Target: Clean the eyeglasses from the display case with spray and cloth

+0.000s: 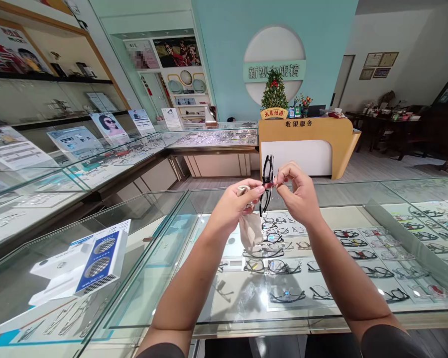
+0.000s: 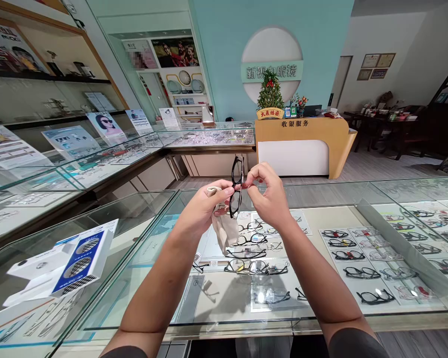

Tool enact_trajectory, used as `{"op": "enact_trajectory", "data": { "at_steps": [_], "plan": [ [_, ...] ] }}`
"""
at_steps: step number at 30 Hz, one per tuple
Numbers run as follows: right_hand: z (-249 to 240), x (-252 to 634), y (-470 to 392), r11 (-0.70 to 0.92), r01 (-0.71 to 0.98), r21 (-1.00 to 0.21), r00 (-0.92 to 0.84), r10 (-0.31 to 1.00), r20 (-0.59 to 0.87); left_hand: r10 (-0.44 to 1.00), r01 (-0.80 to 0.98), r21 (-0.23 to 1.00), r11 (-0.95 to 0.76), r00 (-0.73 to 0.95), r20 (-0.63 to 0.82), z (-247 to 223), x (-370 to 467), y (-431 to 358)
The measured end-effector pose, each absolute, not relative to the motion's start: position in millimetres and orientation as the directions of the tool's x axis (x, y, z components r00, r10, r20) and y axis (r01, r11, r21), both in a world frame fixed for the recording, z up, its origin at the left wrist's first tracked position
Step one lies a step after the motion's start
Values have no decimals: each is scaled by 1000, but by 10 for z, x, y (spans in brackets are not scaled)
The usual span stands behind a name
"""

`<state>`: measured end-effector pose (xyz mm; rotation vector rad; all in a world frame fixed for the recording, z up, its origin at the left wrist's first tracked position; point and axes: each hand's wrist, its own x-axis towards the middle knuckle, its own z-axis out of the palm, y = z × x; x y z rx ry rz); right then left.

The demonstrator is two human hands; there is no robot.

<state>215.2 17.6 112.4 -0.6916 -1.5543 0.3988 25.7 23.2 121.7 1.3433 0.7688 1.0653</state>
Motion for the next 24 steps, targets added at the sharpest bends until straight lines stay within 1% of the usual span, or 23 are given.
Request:
{"op": "enact_trajectory", "data": {
  "at_steps": [11,15,24],
  "plan": [
    [1158,2183,116,753,131,-645,-41,654,755,946,-227,963,-142,254,199,1117,260,325],
    [1159,2156,102,765,154,-626,-36,637,770,951,-252,954,-160,218,217,1093,274,336],
    [1143,2147,112,758,122,-641,-37,648,760,932,-322,926,-198,230,280,1065,287,345]
  ]
}}
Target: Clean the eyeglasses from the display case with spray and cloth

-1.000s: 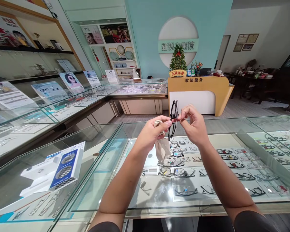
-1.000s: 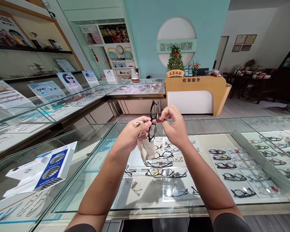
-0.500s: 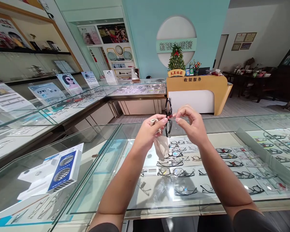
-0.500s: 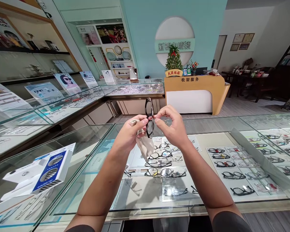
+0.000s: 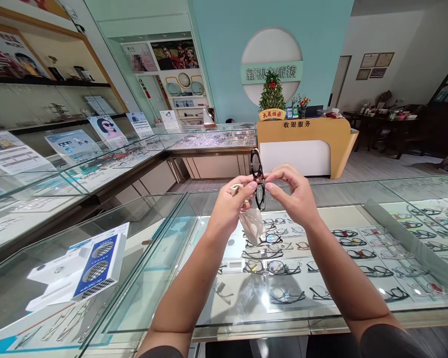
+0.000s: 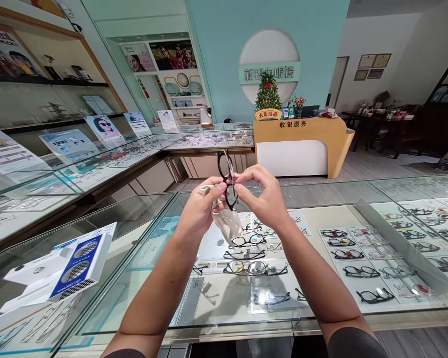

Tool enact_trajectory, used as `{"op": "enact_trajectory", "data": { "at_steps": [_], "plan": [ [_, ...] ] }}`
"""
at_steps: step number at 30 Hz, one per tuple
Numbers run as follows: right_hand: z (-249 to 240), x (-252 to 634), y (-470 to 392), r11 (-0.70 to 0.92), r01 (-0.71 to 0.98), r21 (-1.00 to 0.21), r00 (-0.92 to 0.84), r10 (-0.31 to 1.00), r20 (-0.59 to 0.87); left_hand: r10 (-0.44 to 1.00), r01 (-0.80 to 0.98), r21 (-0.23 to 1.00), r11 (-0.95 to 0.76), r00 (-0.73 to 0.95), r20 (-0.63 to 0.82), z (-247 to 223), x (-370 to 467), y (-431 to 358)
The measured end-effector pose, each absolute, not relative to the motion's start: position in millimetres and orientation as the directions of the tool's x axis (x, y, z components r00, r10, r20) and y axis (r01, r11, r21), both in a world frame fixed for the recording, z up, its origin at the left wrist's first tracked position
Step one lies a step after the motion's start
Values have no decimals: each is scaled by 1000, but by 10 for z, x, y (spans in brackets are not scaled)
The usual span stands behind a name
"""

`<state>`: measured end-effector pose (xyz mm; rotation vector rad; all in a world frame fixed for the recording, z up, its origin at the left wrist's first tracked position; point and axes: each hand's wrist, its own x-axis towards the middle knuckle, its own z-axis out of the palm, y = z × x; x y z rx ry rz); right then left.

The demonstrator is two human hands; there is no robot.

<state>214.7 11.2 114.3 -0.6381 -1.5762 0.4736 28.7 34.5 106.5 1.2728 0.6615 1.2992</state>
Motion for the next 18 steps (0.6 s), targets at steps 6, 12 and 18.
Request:
{"op": "enact_trajectory", "data": {
  "at_steps": [6,12,18],
  "plan": [
    [1145,2151,114,745,110,-658,-65,666,743,925,-316,920,-230,223,308,1057,289,335],
    [1162,2170,113,726,125,-677,-91,688,720,917,-291,926,-241,244,316,1084,290,318],
    [1160,2196,130,711,117,-693,-125,703,700,916,-272,930,-246,249,315,1125,293,309]
  ]
}}
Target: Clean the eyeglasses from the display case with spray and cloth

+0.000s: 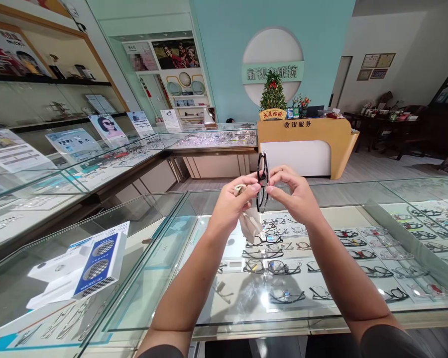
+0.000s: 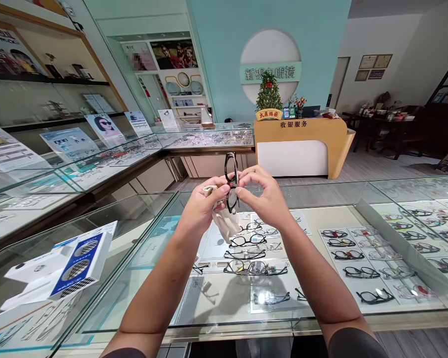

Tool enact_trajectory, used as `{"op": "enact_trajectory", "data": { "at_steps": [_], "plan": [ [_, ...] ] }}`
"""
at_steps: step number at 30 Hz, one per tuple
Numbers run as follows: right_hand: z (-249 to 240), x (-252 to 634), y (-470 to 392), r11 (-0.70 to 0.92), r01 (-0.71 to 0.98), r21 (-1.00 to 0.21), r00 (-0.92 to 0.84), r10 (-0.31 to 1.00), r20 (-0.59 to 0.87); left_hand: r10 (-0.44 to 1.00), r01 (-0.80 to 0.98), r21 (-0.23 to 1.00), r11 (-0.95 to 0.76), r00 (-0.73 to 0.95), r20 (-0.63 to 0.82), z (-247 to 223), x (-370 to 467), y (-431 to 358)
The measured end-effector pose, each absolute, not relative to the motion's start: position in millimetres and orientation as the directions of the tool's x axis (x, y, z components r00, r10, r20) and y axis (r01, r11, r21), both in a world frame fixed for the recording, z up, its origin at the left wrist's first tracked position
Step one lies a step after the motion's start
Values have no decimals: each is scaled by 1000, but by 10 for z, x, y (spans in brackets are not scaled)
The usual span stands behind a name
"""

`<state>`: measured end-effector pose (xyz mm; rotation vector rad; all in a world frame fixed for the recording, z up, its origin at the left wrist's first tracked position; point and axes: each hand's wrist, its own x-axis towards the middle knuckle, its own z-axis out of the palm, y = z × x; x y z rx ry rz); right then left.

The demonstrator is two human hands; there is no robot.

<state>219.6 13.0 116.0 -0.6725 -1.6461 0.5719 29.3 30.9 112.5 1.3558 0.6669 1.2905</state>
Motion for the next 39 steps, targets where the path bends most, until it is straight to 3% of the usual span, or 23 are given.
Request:
{"op": "enact_trajectory", "data": {
  "at_steps": [16,21,30,39],
  "plan": [
    [1207,2408,183,521,-93,-848,-234,817,528,881,-214,965,-149,415,228,1204,82,411],
    [1195,2415,211,531,-136,-836,-263,795,547,874,-224,968,-112,441,203,1229,31,445],
    [1189,2266,157,679,116,-725,-200,731,652,887,-283,955,-90,414,206,1186,118,443],
    [1196,2414,228,541,-116,-833,-150,819,553,830,-231,960,-158,496,255,1224,57,421]
  ]
}}
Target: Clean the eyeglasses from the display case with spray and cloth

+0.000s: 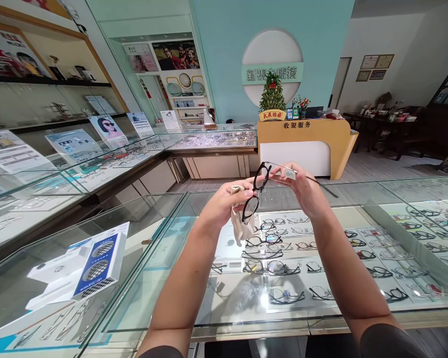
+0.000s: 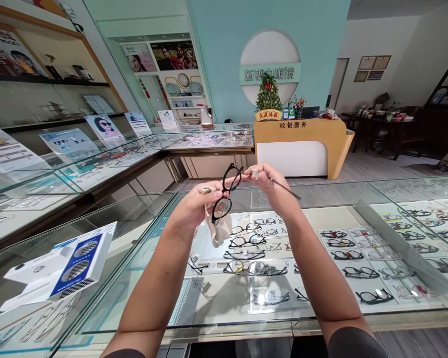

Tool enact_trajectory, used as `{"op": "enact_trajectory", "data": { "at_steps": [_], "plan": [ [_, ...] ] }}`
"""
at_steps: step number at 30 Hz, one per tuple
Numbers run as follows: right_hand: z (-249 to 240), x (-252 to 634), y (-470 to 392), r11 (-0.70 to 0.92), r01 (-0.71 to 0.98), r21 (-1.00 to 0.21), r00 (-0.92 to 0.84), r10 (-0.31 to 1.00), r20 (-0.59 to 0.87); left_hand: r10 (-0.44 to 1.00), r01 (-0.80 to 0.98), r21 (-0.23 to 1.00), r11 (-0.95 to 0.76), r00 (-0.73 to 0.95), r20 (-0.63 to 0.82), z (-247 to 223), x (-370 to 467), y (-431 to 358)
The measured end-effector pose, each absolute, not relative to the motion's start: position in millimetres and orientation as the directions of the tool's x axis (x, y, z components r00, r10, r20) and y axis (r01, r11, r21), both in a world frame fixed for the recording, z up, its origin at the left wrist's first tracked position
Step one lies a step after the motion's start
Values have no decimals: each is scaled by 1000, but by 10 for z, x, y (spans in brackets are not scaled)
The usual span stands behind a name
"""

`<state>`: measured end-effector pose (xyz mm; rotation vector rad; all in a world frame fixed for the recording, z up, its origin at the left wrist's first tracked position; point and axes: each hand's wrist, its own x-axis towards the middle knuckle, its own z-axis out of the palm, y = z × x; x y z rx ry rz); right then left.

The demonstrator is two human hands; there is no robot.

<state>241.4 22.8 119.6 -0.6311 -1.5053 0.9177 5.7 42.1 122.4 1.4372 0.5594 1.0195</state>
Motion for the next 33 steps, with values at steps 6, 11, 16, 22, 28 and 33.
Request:
{"op": "enact_trajectory", "data": {
  "at_steps": [6,11,16,22,28,33],
  "plan": [
    [1190,2464,232,490,-145,-860,-198,837,511,837,-196,964,-177,486,253,1234,31,421],
    [1215,2410,179,512,-33,-859,-220,834,506,846,-207,960,-190,462,267,1215,61,417],
    [1193,2365,230,531,-57,-845,-146,833,533,873,-237,956,-172,414,260,1183,111,454],
    [1146,2336,289,510,-84,-856,-124,847,517,925,-313,940,-139,297,235,1128,191,520],
    [1157,2319,235,485,-154,-861,-139,852,505,939,-425,899,-111,251,234,1116,221,548],
    [1180,2342,181,481,-163,-861,-229,831,507,962,-519,842,-146,123,243,1151,198,572]
  ]
}}
